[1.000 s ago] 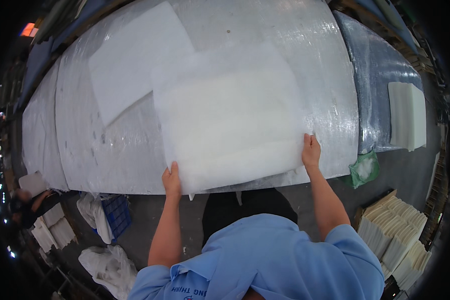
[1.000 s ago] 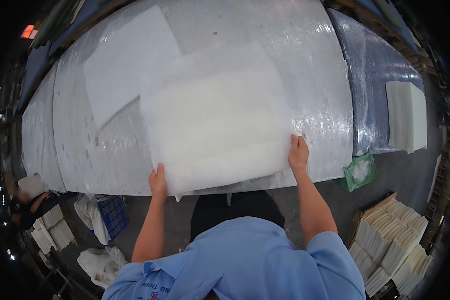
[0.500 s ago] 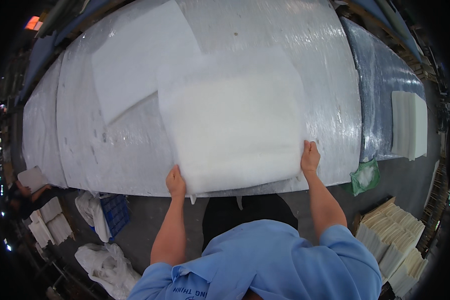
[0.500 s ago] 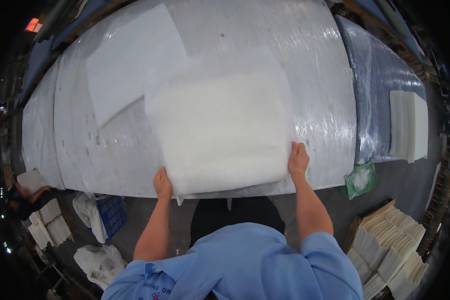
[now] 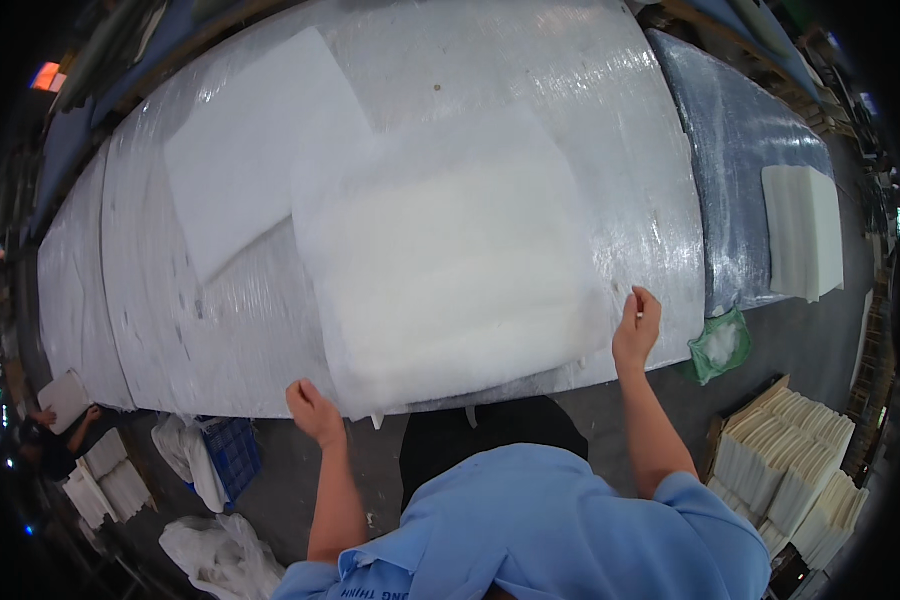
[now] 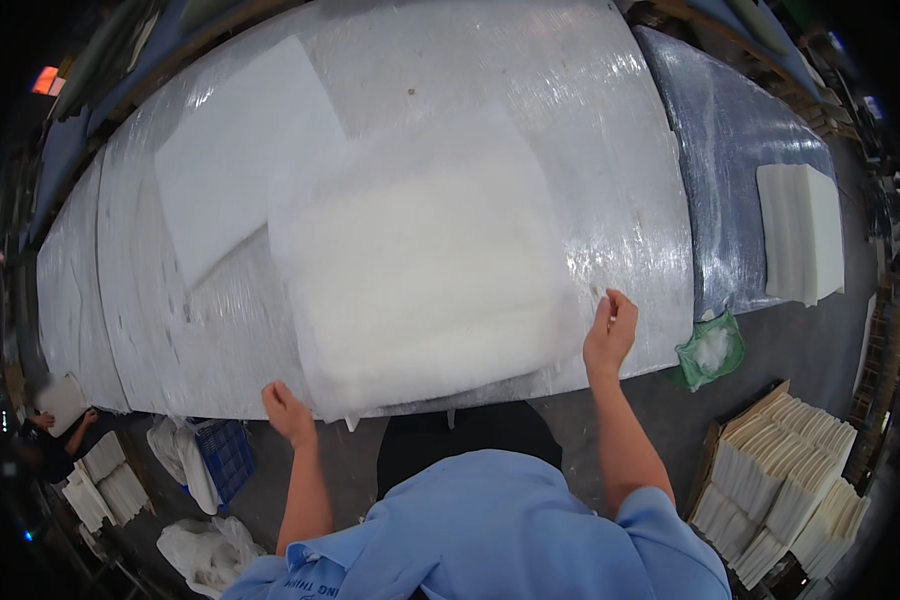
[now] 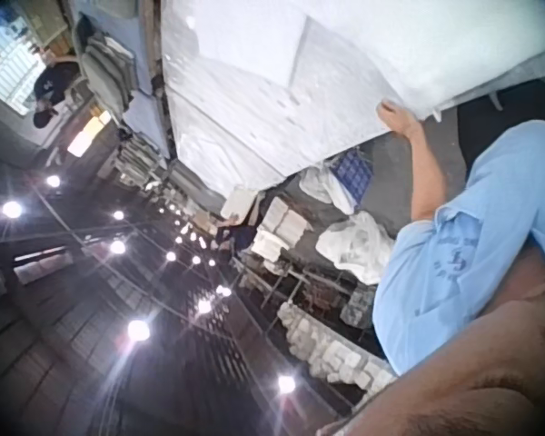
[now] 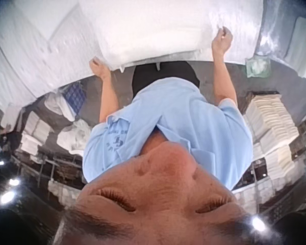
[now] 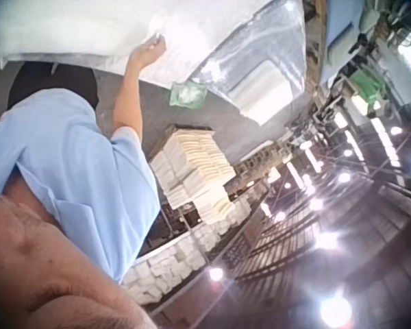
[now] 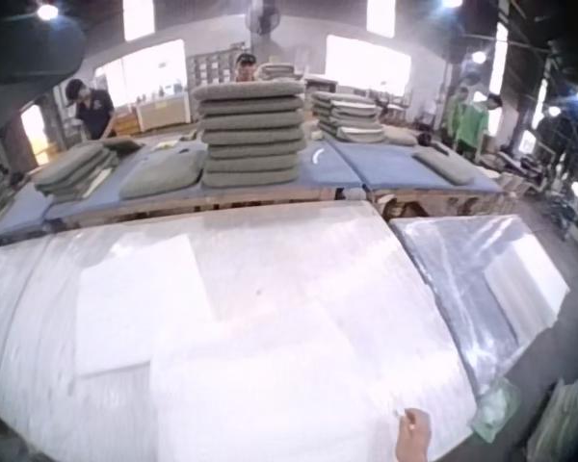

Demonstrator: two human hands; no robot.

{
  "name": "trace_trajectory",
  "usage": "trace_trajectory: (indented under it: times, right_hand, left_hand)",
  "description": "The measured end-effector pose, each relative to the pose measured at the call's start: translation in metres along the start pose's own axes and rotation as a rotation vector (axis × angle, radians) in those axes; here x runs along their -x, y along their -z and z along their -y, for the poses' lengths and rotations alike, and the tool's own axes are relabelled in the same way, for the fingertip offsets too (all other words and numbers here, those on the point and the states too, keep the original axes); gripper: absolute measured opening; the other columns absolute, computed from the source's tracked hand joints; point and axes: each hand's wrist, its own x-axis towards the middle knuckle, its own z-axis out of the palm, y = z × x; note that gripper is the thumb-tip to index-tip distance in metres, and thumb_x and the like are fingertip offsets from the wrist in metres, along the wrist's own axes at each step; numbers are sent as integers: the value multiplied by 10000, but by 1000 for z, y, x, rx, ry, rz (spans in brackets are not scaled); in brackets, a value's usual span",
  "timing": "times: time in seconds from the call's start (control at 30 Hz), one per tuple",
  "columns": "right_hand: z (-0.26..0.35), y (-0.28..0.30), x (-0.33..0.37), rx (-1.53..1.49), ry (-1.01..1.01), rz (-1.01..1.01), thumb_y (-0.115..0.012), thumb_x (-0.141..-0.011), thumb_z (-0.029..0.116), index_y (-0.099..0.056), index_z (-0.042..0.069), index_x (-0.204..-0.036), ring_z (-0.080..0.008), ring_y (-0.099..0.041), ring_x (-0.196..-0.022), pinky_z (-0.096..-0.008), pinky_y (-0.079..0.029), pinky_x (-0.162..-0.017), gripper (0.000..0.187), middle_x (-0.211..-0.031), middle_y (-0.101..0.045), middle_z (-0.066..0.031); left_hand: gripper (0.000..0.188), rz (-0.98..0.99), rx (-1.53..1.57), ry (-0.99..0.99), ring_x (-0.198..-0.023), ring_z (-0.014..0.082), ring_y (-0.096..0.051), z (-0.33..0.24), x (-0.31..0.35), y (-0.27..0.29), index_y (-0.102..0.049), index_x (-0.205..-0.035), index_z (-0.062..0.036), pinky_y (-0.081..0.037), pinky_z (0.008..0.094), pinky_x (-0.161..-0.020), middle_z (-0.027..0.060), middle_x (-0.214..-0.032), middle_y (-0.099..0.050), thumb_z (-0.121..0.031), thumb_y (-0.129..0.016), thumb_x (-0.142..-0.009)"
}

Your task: The person wraps rectangular white foam blocks in thin white sheets on a long workbench. They smooth the sheets, fold the edges, and roll the blocks into compact bundles. The person places the wrapped bundles into a blue crate.

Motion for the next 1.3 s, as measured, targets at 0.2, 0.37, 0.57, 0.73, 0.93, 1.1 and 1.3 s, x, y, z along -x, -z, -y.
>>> trace_trajectory:
  times: [0.2,0.37,0.57,0.73,0.93,1.1,1.3]
  right_hand:
    - [16,-40,73,187,221,214,-575,-1049,210,-539,-52,-1419,-404,-604,-1243,-452,-461,-1088,455,-1330,-624,-261]
    - [6,-66,57,200,86,255,-529,-1071,315,-542,-103,-1392,-449,-628,-1175,-491,-474,-1039,527,-1310,-627,-314]
    - [20,-67,23,35,-316,435,-451,-1086,468,-684,-96,-1178,-448,-674,-1014,-491,-496,-931,617,-1072,-710,-316]
    - [6,-82,13,-41,-427,299,-411,-1071,578,-737,-86,-1056,-450,-684,-1011,-485,-500,-934,740,-1047,-721,-321]
    - [6,-82,5,-22,-452,378,-426,-1066,583,-741,-74,-1096,-451,-683,-1052,-484,-502,-948,729,-1084,-726,-314]
    - [-5,-52,-33,165,-56,343,-529,-1056,521,-730,-30,-1210,-394,-642,-1189,-445,-486,-1024,607,-1188,-708,-284]
    - [51,-99,-95,-200,-168,296,-535,-1089,435,-655,-2,-1103,-221,-569,-991,-375,-479,-908,454,-976,-638,-111]
  left_hand:
    - [343,226,28,-156,-1097,359,-672,-34,57,-28,-647,-1292,6,-510,381,-1009,197,-1152,-693,-238,-564,-1066]
    - [411,352,6,31,-1039,298,-670,-46,47,-52,-647,-1237,71,-503,375,-969,211,-1128,-704,-289,-525,-1080]
    - [498,451,358,444,-842,213,-610,-41,20,-60,-682,-1016,90,-488,369,-771,90,-889,-672,-354,-470,-1096]
    - [503,597,651,848,-1069,255,-679,-24,0,-65,-660,-1277,20,-549,379,-914,117,-1177,-717,-419,-489,-1100]
    - [585,576,711,974,-1120,313,-689,-41,-1,-72,-645,-1298,41,-543,425,-959,172,-1240,-712,-480,-503,-1074]
    - [549,576,-49,427,-1156,414,-666,-38,-27,-51,-630,-1339,43,-504,455,-1012,285,-1240,-687,-411,-496,-1062]
    - [649,203,362,146,-1222,330,-631,-84,-86,-77,-546,-1440,42,-494,412,-1029,225,-1377,-609,-475,-584,-1048]
